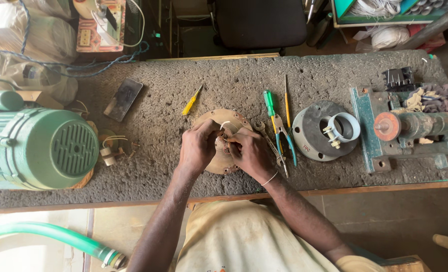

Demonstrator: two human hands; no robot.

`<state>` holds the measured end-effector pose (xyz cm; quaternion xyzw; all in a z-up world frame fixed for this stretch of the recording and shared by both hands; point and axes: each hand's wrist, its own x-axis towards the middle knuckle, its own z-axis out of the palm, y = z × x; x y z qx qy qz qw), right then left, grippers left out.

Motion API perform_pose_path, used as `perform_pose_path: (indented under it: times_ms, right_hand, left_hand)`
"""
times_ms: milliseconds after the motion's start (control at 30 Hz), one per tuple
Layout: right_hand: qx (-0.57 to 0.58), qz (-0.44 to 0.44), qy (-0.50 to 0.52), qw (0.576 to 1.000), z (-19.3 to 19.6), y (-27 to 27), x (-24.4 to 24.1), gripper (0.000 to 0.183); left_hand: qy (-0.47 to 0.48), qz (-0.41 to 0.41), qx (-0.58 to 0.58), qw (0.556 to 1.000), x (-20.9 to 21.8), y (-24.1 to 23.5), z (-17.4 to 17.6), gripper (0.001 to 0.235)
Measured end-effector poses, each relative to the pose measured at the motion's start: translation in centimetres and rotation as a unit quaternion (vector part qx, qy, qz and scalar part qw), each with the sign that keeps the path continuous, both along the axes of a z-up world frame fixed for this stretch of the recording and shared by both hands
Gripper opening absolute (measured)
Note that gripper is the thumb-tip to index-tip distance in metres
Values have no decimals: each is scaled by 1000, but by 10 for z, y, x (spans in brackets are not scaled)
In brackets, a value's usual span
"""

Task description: The person works on a circular metal component, likely a motor end bell, by stripping and twisting copper wires and securing them with a screwdriver. They repeatedly adjust the wires and tighten connections using a yellow screwdriver and pliers.

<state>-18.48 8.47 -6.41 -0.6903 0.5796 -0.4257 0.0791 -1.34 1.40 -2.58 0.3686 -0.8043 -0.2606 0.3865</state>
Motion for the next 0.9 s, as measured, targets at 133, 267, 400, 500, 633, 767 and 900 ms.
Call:
perform_pose_path:
  times_ms: [133,267,400,500,633,767,900]
  right_hand:
    - [127,-29,-126,983,-7,9,3,22]
    - [199,-49,-226,952,-24,13,3,9]
    - [126,-23,-290,948,-29,8,3,10]
    - [58,-30,-221,973,-26,7,6,10]
    - [-9,-6,-32,999,-22,7,3,15]
    - [10,-4,43,999,-21,0,-1,16]
    - [34,3,-29,999,-21,1,-5,16]
  left_hand:
    - [27,-6,10,1000,-1,-1,3,9]
    - [19,-5,20,1000,1,1,3,10]
    - [30,-21,2,999,3,1,8,11]
    - [26,-11,15,999,2,0,11,10]
    - [42,-11,42,998,0,1,10,9]
    - [48,-16,35,998,0,-2,9,9]
    - [40,2,44,998,-1,-2,10,9]
